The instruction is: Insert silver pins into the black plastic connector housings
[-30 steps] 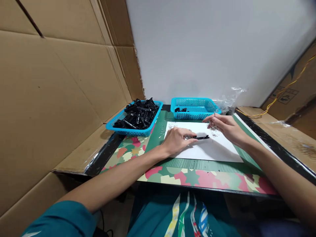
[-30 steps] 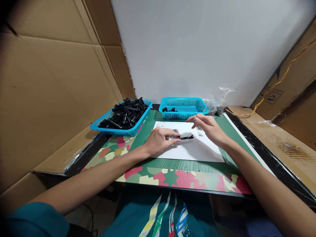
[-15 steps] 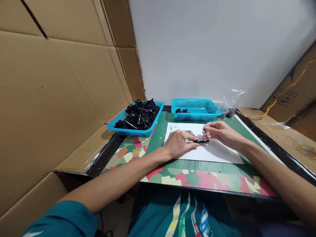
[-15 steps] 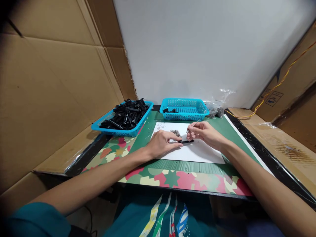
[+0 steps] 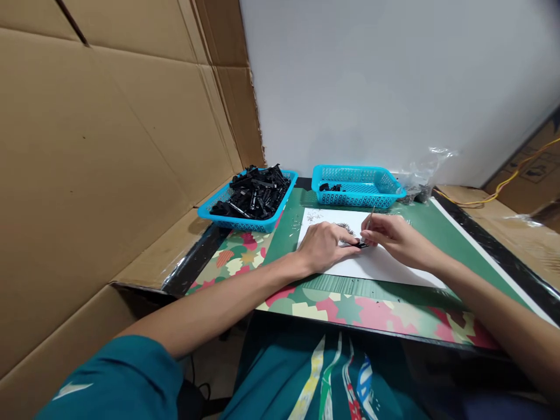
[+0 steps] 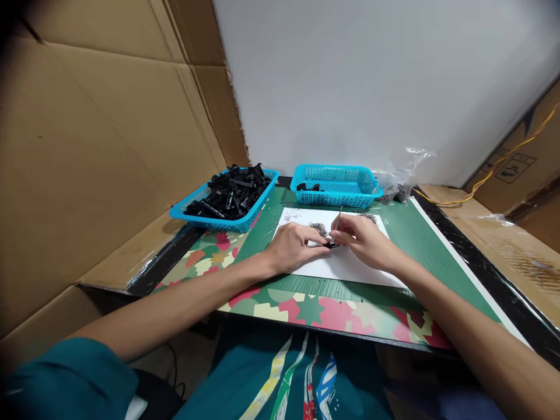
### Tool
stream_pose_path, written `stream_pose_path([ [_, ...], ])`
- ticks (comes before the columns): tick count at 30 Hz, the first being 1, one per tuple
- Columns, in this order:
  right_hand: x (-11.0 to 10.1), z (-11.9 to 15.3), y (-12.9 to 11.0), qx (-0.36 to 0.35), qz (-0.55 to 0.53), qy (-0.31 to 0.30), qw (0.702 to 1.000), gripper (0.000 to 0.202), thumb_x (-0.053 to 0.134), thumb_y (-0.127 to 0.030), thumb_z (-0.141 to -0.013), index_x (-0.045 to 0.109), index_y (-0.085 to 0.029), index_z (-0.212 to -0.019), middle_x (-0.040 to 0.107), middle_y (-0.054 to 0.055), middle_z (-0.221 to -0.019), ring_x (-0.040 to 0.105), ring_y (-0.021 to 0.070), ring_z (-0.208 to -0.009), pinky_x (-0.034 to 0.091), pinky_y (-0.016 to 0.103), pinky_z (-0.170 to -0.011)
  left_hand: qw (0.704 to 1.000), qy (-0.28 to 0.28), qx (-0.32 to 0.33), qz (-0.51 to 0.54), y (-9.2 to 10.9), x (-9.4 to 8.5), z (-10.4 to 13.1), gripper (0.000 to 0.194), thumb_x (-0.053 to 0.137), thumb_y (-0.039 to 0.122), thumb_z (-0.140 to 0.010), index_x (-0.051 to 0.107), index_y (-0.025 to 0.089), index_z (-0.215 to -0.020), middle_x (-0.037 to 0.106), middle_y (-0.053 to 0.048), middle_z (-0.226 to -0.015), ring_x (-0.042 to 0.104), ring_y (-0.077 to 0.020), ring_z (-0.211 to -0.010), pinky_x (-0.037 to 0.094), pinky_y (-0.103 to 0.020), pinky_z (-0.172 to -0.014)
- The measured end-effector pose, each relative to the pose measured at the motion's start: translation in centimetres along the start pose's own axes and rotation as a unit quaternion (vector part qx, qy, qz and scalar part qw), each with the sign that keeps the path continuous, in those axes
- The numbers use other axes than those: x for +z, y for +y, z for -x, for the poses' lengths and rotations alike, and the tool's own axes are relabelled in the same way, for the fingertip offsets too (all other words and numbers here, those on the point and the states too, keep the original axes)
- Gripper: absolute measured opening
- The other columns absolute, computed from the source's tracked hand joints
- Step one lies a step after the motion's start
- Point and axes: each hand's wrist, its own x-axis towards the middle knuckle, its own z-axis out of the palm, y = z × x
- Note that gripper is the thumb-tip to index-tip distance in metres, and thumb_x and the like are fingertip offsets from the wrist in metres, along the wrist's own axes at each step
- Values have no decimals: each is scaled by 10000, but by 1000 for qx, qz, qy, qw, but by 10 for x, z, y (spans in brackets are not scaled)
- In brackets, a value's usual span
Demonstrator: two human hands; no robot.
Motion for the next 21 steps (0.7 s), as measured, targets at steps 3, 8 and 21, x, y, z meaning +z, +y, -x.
stream_pose_path([
  [3,4,-1,4,5,28,2,1000,286,591,-411,-1020,647,-196,-841,702,46,-798,587,178,-695,430,314,-628,1000,-2,14,-5,0,0,-1,143,815,364,-896,872,273,-990,839,-14,-933,755,-197,-811,475,-306,-674],
  [8,4,-2,4,-3,47,5,999,251,616,-372,-1005,659,-193,-835,706,37,-791,573,168,-685,410,305,-624,1000,2,24,-19,-1,2,-1,147,784,384,-914,872,278,-962,832,-20,-888,750,-200,-805,470,-302,-671],
  [21,7,0,5,-21,53,27,998,172,642,-234,-926,698,-186,-770,732,41,-760,618,169,-679,430,313,-638,999,-11,-1,38,1,1,0,171,751,358,-921,876,249,-967,826,-33,-879,701,-165,-731,418,-279,-616],
])
